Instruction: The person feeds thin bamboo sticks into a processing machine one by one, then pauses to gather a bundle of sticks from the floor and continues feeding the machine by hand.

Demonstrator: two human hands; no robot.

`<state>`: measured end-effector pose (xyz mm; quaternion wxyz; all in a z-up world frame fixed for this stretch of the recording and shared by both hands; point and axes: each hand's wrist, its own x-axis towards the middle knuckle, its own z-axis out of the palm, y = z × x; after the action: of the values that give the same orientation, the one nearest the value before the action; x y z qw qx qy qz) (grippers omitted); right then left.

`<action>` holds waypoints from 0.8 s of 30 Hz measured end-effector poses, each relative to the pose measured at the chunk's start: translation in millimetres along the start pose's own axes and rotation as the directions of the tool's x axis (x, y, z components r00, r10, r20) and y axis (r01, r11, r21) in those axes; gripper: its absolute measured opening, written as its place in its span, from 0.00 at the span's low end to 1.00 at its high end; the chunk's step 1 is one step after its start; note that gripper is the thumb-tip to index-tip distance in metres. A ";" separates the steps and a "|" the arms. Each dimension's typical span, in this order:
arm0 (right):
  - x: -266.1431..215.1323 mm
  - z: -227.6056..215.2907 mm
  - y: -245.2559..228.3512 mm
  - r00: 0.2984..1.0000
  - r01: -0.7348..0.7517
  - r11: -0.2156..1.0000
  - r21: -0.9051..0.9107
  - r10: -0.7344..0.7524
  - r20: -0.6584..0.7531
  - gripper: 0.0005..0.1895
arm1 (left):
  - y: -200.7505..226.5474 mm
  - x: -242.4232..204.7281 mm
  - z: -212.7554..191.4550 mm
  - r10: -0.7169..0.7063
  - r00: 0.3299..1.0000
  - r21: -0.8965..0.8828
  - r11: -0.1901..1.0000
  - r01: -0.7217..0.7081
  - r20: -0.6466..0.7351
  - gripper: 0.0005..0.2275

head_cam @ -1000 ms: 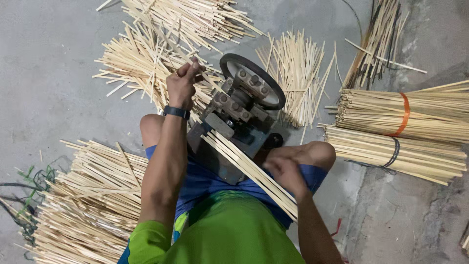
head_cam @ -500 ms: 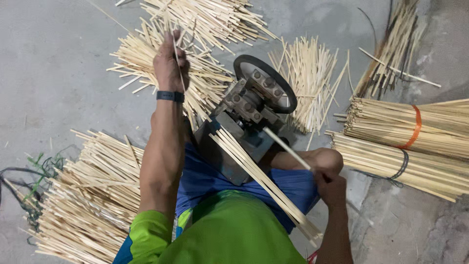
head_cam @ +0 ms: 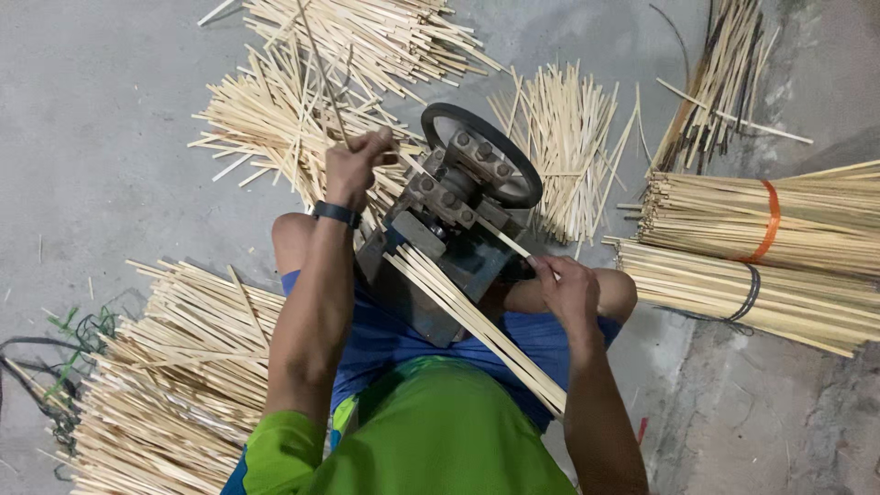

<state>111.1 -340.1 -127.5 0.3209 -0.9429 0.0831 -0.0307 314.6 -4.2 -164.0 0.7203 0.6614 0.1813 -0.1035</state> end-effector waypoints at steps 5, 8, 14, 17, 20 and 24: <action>-3.2 6.7 10.0 0.979 -0.172 0.984 -0.043 0.176 0.102 0.13 | -19.1 14.5 8.0 0.121 0.992 -0.166 0.978 -0.122 -0.016 0.15; -15.2 17.1 29.9 0.993 -0.089 0.995 0.043 0.085 0.078 0.14 | -13.7 21.8 2.1 0.156 0.987 -0.161 0.974 -0.159 -0.032 0.15; -50.7 53.4 53.5 0.792 -0.452 0.815 0.363 0.180 0.583 0.18 | 34.9 35.1 -26.2 0.190 0.957 -0.230 0.943 -0.240 -0.220 0.14; -71.9 55.7 25.6 0.679 -0.241 0.970 0.040 0.139 0.720 0.20 | 51.2 28.7 -39.3 0.324 0.940 -0.585 0.744 -0.323 -0.107 0.20; -78.5 46.5 9.0 0.714 -0.310 0.948 0.069 0.184 0.675 0.16 | 52.2 19.6 -39.9 0.210 0.974 -0.617 0.755 -0.220 -0.090 0.22; -76.0 35.6 14.0 0.803 -0.390 0.912 0.125 0.271 0.530 0.14 | 46.3 18.1 -34.7 0.185 0.982 -0.711 0.684 -0.164 -0.049 0.20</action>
<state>38.4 -316.3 -164.7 0.4378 -0.8454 0.1567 0.2629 344.8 36.6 -130.9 0.9285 0.3446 0.1338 0.0348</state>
